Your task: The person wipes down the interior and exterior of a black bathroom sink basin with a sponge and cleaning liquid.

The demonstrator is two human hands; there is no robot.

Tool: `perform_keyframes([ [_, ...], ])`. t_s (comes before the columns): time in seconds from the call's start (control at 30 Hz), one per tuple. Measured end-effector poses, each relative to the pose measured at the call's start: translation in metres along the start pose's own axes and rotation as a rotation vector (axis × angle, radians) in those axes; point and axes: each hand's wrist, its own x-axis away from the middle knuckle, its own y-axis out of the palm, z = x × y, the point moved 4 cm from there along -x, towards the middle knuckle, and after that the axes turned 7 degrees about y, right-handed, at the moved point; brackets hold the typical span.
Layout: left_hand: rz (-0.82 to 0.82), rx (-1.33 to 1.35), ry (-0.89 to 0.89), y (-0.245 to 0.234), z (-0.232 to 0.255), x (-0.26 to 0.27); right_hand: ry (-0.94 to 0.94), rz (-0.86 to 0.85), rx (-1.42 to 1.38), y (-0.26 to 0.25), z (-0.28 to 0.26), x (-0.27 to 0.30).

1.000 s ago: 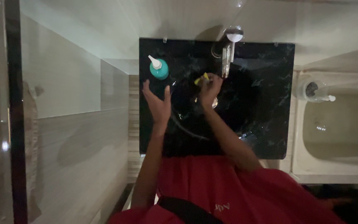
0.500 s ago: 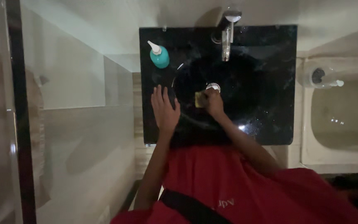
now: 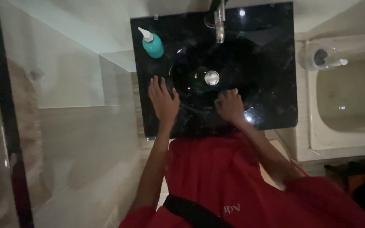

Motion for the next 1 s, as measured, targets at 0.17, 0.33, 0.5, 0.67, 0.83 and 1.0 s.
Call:
perform_keyframes([
  [0.17, -0.054, -0.013, -0.023, 0.004, -0.001, 0.004, -0.071, -0.094, -0.188, 0.051, -0.017, -0.041],
  [0.33, -0.051, -0.002, -0.015, 0.007, 0.019, 0.012, -0.243, -0.365, -0.401, 0.026, -0.029, -0.002],
  [0.5, -0.229, -0.002, -0.037, 0.028, 0.091, 0.052, -0.238, -0.092, 0.117, -0.035, 0.026, 0.001],
  [0.67, -0.233, -0.001, -0.001, 0.041, 0.122, 0.070, -0.089, -0.403, 0.061, -0.041, 0.014, -0.023],
  [0.83, -0.193, -0.015, -0.069, 0.057, 0.145, 0.085, -0.369, -0.450, -0.288, -0.054, 0.008, 0.014],
  [1.0, -0.150, -0.068, -0.076, 0.078, 0.205, 0.106, -0.607, 0.241, 0.091, -0.102, 0.114, 0.012],
])
